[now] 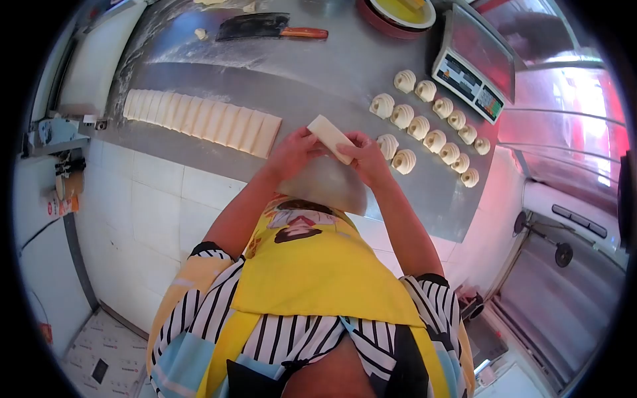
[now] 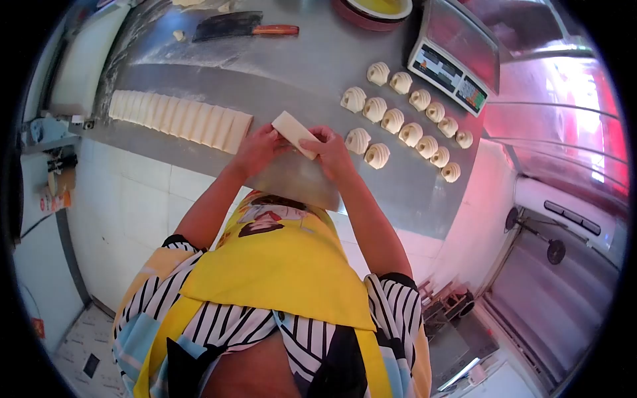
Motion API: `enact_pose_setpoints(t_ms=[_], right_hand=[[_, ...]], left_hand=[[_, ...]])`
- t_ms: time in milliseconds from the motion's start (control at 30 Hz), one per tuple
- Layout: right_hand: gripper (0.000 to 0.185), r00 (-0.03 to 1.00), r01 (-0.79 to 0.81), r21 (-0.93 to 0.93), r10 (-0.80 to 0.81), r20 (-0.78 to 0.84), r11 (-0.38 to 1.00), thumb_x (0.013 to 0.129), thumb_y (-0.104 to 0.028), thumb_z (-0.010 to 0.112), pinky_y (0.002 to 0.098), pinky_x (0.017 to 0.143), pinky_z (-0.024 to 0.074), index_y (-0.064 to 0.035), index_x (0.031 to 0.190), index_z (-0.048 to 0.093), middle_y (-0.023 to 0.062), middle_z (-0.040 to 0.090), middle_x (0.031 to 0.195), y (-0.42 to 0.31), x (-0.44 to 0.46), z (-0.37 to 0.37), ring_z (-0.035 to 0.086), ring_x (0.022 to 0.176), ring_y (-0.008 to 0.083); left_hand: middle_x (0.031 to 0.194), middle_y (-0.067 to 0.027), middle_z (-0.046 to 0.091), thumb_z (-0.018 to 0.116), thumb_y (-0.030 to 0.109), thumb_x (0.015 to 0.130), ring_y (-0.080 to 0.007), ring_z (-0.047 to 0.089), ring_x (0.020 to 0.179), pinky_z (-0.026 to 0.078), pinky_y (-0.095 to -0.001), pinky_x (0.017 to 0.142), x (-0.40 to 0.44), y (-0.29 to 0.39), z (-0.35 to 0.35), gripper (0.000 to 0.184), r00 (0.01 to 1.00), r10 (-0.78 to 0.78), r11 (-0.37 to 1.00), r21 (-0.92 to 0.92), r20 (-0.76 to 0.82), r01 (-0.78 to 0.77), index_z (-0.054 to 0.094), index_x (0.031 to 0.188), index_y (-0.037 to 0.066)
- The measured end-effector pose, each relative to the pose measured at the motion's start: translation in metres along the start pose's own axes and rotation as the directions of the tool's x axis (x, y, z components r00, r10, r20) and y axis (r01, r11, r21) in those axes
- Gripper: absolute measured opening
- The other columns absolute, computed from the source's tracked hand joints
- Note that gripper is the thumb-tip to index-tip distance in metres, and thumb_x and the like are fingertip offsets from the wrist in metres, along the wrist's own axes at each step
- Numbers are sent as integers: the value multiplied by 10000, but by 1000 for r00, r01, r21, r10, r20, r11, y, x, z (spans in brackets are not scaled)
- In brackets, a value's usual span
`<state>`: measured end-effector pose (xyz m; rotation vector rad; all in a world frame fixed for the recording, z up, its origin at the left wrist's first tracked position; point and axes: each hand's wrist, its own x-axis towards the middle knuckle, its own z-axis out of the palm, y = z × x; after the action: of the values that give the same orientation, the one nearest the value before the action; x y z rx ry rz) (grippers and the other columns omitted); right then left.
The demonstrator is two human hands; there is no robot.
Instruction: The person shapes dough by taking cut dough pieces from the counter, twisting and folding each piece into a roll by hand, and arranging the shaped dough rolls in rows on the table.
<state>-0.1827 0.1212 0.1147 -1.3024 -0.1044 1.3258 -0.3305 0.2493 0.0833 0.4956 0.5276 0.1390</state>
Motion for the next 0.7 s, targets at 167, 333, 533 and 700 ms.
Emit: enact_pose_setpoints(t_ms=[167,333,533,700], right_hand=[[369,999,25,-202,-33,-33,979,733,-119,720,253,734,465,10,1023,531,75,564,980,18,-1,-17,561,847,138],[374,875,386,-690,-481,63,612,727,-137,716,329,752,472,-31,1035,533,88,548,1042,12,-19,-6,559,914,229],[288,744,508,-860,-526,412,46,765,-149,668,388,771,479,-33,997,545,134,552,1015,7,-19,-17,552,925,342],[323,962,-221,-116,197,-187,968,818,-147,607,358,734,507,-50,1109,507,71,569,1034,27,-12,-21,571,894,240]], left_hand=[[1069,-108,571,568,212,881,-185,590,945,513,-313,805,19,-13,13,336,986,59,970,243,-158,-19,485,1137,12],[905,-91,619,584,261,873,-170,624,782,539,-295,711,16,-11,10,280,965,-71,961,242,-252,134,560,1025,27],[843,-86,632,563,240,884,-166,631,722,523,-297,640,18,-14,2,218,959,-156,910,344,-237,233,574,976,43],[817,-76,624,532,142,884,-152,621,769,490,-286,619,14,-25,10,150,695,503,-388,853,513,-349,566,978,31]])
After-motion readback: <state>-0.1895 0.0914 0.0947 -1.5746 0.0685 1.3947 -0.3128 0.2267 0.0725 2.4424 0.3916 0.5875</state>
